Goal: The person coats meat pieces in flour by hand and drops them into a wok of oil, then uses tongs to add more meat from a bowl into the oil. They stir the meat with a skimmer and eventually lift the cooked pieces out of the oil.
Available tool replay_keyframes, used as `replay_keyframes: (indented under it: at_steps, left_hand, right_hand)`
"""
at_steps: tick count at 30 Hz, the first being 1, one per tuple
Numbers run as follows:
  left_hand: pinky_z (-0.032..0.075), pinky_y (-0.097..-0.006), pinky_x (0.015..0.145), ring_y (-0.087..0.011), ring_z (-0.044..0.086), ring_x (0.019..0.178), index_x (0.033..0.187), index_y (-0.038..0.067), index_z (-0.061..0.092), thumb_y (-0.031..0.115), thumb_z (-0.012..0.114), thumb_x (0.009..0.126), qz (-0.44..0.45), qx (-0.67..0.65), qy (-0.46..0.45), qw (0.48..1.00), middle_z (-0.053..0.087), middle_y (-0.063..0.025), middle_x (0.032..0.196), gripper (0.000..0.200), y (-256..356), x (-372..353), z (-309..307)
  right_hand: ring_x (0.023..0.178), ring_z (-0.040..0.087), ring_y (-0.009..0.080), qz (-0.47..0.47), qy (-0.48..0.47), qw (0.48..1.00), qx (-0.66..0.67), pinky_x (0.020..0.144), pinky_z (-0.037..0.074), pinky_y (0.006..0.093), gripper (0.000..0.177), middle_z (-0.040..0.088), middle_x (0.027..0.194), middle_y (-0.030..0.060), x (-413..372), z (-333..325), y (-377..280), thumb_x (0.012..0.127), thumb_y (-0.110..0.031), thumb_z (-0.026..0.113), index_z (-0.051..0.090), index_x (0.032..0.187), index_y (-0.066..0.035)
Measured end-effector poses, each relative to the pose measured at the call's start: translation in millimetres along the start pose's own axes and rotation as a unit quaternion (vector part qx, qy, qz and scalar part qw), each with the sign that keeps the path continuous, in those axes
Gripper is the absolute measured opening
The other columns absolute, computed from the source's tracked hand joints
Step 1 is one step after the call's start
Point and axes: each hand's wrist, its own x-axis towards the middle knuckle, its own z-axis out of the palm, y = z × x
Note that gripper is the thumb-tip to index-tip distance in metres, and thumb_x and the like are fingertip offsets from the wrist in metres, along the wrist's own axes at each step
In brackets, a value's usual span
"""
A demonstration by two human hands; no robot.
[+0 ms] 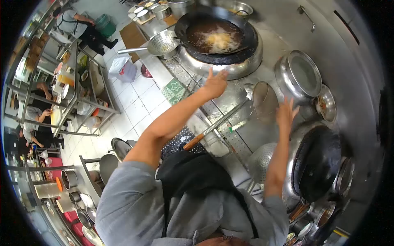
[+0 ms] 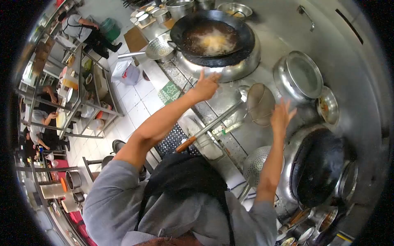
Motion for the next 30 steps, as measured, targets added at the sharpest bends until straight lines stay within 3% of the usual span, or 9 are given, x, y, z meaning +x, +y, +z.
replay_keyframes:
  at_steps: [2, 7, 9, 11, 13, 19, 23, 25, 30]
  left_hand:
    - [0.03, -0.0441, 0.11, -0.0334, 0.04, 0.13, 0.116, 0.007, 0.063, 0.014, 0.066, 0.083, -0.031, -0.367, 0.068, 0.927, 0.044, -0.0162, 0.139, 0.034, -24, -46, -31]
    - [0.051, -0.0343, 0.081, -0.0231, 0.063, 0.095, 0.109, 0.003, 0.064, 0.009, 0.068, 0.081, -0.248, -0.385, 0.272, 0.846, 0.064, -0.0134, 0.108, 0.028, -146, -180, 13]
    - [0.051, -0.0332, 0.081, -0.0272, 0.065, 0.091, 0.105, 0.0, 0.065, 0.008, 0.064, 0.081, -0.431, -0.414, 0.239, 0.765, 0.066, -0.0157, 0.103, 0.025, -176, -237, 54]
    - [0.051, -0.0289, 0.074, -0.0203, 0.065, 0.08, 0.103, 0.0, 0.065, 0.012, 0.062, 0.084, -0.48, -0.311, 0.221, 0.79, 0.069, -0.0119, 0.09, 0.023, -190, -288, 118]
    - [0.053, -0.0332, 0.074, -0.026, 0.067, 0.08, 0.099, 0.002, 0.066, 0.015, 0.06, 0.082, -0.54, -0.417, 0.148, 0.716, 0.069, -0.0149, 0.086, 0.023, -185, -317, 173]
    - [0.052, -0.0337, 0.059, -0.0207, 0.066, 0.065, 0.092, 0.002, 0.068, 0.013, 0.057, 0.082, -0.473, -0.556, -0.04, 0.682, 0.068, -0.0132, 0.076, 0.019, -100, -299, 282]
    - [0.042, -0.0267, 0.046, -0.0146, 0.05, 0.051, 0.08, 0.008, 0.059, 0.009, 0.052, 0.085, -0.387, -0.857, -0.035, 0.339, 0.053, 0.0001, 0.067, 0.009, -45, -262, 315]
    - [0.048, -0.0337, 0.064, -0.0169, 0.054, 0.07, 0.088, 0.012, 0.057, 0.01, 0.052, 0.087, -0.415, -0.89, -0.039, 0.185, 0.054, -0.0003, 0.08, 0.005, -23, -248, 307]
    - [0.05, -0.0478, 0.086, -0.0263, 0.052, 0.096, 0.11, 0.011, 0.054, 0.019, 0.057, 0.09, -0.465, -0.881, -0.059, 0.072, 0.053, -0.0072, 0.106, 0.022, 14, -218, 363]
  right_hand:
    - [0.13, 0.034, 0.036, -0.026, 0.128, 0.953, -0.273, 0.097, 0.029, 0.0621, 0.031, 0.05, 0.128, 0.0232, -56, 26, 4, 0.091, -0.024, 0.052, 0.064, 0.112, -0.005]
    - [0.105, 0.052, 0.0382, -0.106, 0.136, 0.943, -0.284, 0.084, 0.04, 0.0498, 0.02, 0.058, 0.11, 0.0212, -169, 70, 20, 0.086, -0.016, 0.058, 0.065, 0.099, -0.002]
    - [0.094, 0.055, 0.0383, -0.149, 0.088, 0.96, -0.222, 0.081, 0.041, 0.0472, 0.018, 0.059, 0.102, 0.02, -208, 104, 13, 0.086, -0.015, 0.059, 0.064, 0.096, -0.002]
    - [0.099, 0.052, 0.0393, -0.134, 0.082, 0.958, -0.242, 0.085, 0.04, 0.0485, 0.024, 0.057, 0.107, 0.0214, -238, 146, 12, 0.086, -0.015, 0.058, 0.06, 0.105, 0.001]
    - [0.103, 0.05, 0.0404, -0.138, 0.081, 0.96, -0.229, 0.09, 0.037, 0.0496, 0.031, 0.055, 0.111, 0.0223, -261, 186, 6, 0.088, -0.017, 0.056, 0.055, 0.111, 0.003]
    - [0.125, 0.038, 0.043, -0.153, 0.092, 0.938, -0.297, 0.105, 0.022, 0.0558, 0.044, 0.047, 0.128, 0.0242, -272, 220, 22, 0.095, -0.026, 0.042, 0.045, 0.124, 0.006]
    - [0.125, 0.04, 0.0411, -0.178, 0.112, 0.938, -0.275, 0.105, 0.023, 0.0547, 0.042, 0.049, 0.125, 0.0243, -269, 222, 34, 0.096, -0.024, 0.038, 0.046, 0.122, 0.007]
    - [0.124, 0.041, 0.0406, -0.182, 0.134, 0.934, -0.276, 0.106, 0.023, 0.0545, 0.041, 0.051, 0.123, 0.0242, -270, 225, 36, 0.096, -0.024, 0.037, 0.047, 0.122, 0.007]
    - [0.12, 0.045, 0.0414, -0.182, 0.169, 0.924, -0.292, 0.105, 0.026, 0.0548, 0.041, 0.054, 0.117, 0.0239, -269, 229, 43, 0.096, -0.026, 0.035, 0.05, 0.117, 0.005]
